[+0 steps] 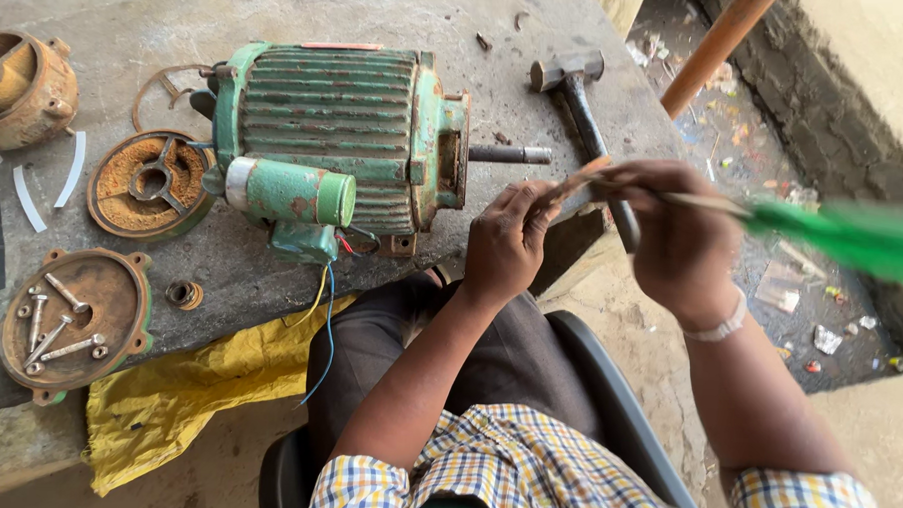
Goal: The person works on an electric motor at a workshop bench, using a screwdriver and hammer to remove parts, handling the fan impeller and end covers, and fitting the impeller onto the motor shaft. They pick up bolts from a cover plate and reposition the motor while working on it.
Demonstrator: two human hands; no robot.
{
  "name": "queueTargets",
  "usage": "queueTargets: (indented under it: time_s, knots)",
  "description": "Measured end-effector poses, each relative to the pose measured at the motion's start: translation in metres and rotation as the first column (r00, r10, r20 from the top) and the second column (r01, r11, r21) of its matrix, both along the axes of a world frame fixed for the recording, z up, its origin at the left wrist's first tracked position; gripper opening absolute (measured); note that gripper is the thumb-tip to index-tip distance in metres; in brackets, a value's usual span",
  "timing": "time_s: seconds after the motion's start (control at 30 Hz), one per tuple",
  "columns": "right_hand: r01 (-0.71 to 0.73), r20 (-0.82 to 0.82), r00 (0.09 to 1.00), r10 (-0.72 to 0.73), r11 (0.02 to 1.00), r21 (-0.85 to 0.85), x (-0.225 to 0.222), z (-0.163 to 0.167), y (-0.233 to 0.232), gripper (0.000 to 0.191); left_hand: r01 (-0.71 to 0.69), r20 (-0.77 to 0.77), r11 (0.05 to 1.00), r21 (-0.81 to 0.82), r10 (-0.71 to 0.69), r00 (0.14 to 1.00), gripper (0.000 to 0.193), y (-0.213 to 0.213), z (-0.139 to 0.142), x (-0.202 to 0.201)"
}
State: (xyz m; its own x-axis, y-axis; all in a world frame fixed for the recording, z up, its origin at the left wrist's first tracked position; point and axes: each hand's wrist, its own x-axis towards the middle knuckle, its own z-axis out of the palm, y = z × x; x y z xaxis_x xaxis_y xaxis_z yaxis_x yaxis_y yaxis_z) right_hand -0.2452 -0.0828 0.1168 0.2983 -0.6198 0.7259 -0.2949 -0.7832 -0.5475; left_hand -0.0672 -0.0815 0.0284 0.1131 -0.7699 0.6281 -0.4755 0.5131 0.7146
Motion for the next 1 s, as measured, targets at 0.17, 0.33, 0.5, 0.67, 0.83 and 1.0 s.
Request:
queueTargets:
  time_s: [0.17,0.33,0.5,0.67,0.83,1.0]
  knots:
    - [-0.101,0.060,0.994,0.096,0.992,0.073,0.003,-0.001,0.002,0.007,0.029,-0.032,1.000,-0.003,-0.029,0.999,0.019,0.001,-0.001,0.001]
    - [0.083,0.068,0.995,-0.079,0.995,-0.049,0.004,-0.004,0.006,0.008,0.013,-0.037,1.000,-0.008,-0.014,0.999,0.018,0.001,-0.001,0.002]
    - [-0.060,0.064,0.996,0.056,0.997,0.058,0.004,-0.013,0.004,0.009,0.002,-0.007,1.000,0.025,-0.002,1.000,0.018,0.002,0.001,0.002]
    - [-0.011,0.061,0.998,0.011,1.000,0.014,0.004,-0.016,0.002,0.007,0.018,-0.053,1.000,0.012,-0.017,0.998,0.016,0.005,0.003,0.002]
    - [0.118,0.111,0.987,-0.112,0.992,-0.046,0.007,-0.013,0.005,0.009,0.023,-0.073,1.000,-0.009,-0.024,0.997,0.016,0.005,-0.001,0.002]
    - [-0.018,0.081,0.997,0.013,0.997,0.071,0.013,-0.012,0.002,0.009,-0.014,-0.010,1.000,-0.018,0.014,1.000,0.018,0.005,-0.004,0.004]
